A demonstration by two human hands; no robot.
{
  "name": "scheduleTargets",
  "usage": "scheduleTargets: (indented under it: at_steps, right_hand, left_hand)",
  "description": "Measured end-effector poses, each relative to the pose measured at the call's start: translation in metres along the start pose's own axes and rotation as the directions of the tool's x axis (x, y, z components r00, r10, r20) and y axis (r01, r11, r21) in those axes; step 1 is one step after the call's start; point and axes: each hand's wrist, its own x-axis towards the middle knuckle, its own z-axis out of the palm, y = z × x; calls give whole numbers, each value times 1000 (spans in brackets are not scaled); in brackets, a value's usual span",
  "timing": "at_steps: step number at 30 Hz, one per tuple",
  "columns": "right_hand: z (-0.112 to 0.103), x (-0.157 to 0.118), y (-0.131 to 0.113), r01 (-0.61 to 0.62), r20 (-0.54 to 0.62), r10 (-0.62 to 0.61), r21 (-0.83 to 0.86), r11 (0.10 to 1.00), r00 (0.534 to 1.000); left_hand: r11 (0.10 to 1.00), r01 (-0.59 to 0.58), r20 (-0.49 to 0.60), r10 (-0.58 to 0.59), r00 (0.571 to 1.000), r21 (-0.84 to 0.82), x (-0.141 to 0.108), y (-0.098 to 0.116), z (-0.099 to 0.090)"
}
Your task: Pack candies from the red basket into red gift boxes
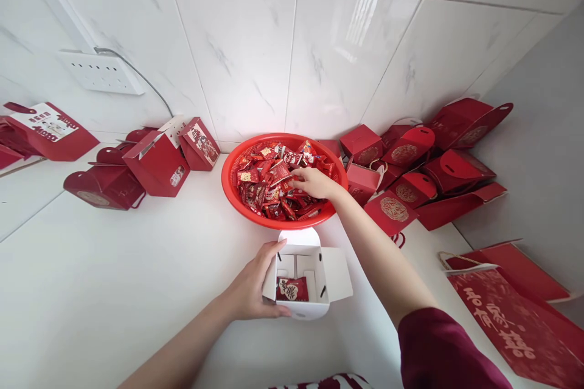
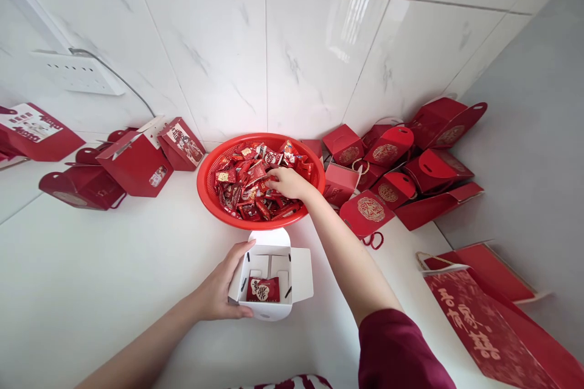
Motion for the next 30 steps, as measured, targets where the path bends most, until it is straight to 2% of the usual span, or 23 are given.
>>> scheduleTargets:
  at_steps: [2, 4, 7, 9, 12, 18, 21, 24, 30]
  right_hand:
    - [-3, -10, -1, 8, 20, -10, 72, 997, 1000]
    - [-5, -22, -3, 12, 41, -22, 234, 972, 999]
    - [-8, -44, -13, 7, 35, -30, 509, 861, 999]
    - [-10, -62, -23, 7, 11, -16, 563, 826, 1000]
    - [-13, -92, -38, 28, -25, -17, 542, 840, 1000]
    - [-10, -139, -60, 55, 44, -76, 362, 931, 996]
    - [-6, -146, -65, 112, 4, -115, 180, 977, 993]
    - [-4, -149, -67, 110, -82, -107, 31, 993, 991]
    - [-14, -156, -67, 100, -145, -103, -27, 995, 984]
  left_hand:
    - [1000, -1, -2, 1, 1000, -8, 0, 0, 0]
    - [1000, -2, 0, 2, 1000, -16, 0, 0, 0]
    - [1000, 5, -2, -5, 1000, -19, 1, 1, -1]
    - [1000, 13, -3, -14, 1000, -12, 1, 1, -1]
    - [1000, 19, 4, -19, 1000, 1, 2, 0, -1]
    - [1000, -14, 9, 14, 1000, -1, 5, -2, 0]
    - [999, -26, -4, 26, 1000, -26, 6, -1, 1]
    - [998, -29, -8, 28, 1000, -47, 6, 0, 2]
    - [999, -15, -8, 14, 1000, -33, 6, 0, 2]
